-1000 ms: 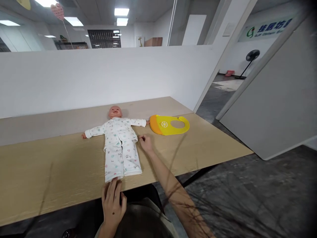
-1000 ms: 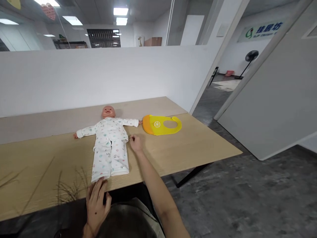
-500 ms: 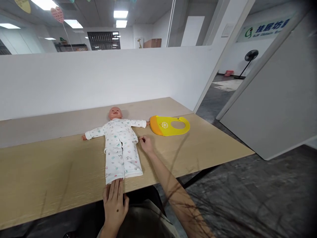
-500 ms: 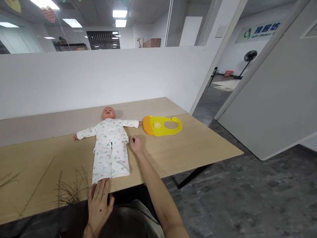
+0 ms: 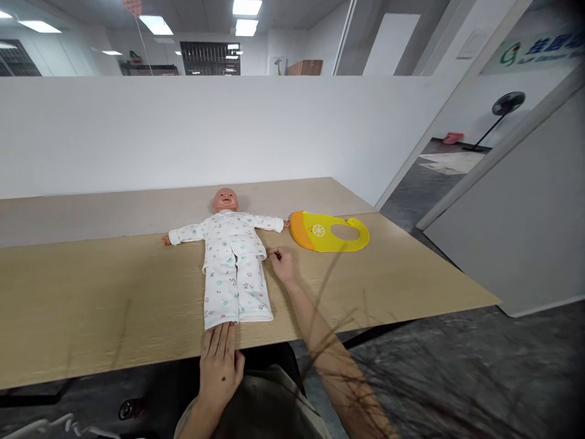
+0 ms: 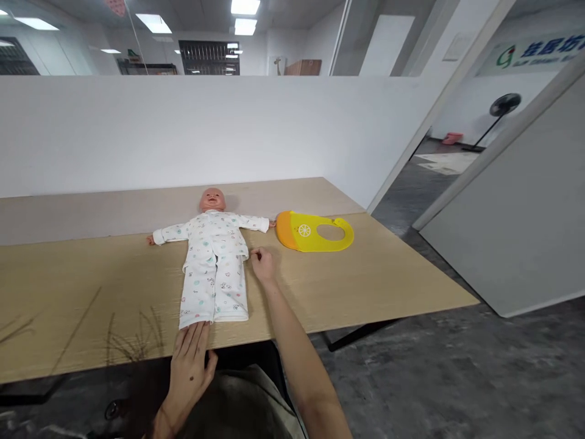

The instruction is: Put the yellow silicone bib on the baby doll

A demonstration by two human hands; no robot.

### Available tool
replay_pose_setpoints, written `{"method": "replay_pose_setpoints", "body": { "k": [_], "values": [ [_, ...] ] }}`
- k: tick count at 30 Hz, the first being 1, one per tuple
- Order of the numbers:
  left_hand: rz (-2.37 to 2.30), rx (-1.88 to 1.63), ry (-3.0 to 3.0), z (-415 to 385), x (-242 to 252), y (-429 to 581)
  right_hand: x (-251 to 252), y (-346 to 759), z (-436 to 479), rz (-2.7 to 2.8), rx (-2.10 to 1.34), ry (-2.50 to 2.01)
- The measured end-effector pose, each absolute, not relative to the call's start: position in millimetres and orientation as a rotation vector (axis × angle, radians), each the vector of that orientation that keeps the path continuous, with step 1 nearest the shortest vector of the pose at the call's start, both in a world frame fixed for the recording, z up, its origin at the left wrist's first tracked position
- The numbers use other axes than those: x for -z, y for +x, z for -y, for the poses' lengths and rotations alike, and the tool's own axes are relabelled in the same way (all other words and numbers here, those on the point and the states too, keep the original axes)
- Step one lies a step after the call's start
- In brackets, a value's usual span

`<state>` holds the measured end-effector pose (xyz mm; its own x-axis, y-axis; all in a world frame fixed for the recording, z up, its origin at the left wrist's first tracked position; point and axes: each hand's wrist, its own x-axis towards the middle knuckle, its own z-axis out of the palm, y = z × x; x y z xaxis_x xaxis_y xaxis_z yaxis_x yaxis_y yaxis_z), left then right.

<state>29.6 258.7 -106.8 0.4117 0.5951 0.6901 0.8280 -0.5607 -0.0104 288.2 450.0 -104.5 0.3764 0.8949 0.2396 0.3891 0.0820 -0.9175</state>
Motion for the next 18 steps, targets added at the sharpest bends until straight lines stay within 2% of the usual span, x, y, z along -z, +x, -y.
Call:
{"method": "replay_pose_setpoints", "body": {
  "k": [7,15,18],
  "values": [
    [1.329,0.943,-2.325,-256.3,104.4,59.5,96.3,285.1,-449.4,1.229,-0.609,-1.505],
    [1.248,0.736,-2.399,-260.1,101.1,54.8,84.2,318.8,-443.8,0.974,-0.782,-1.48],
    [1.305,0.693,-2.41,-259.2,94.6,58.3,81.8,349.4,-428.7,0.973,-0.719,-1.513]
  ]
}}
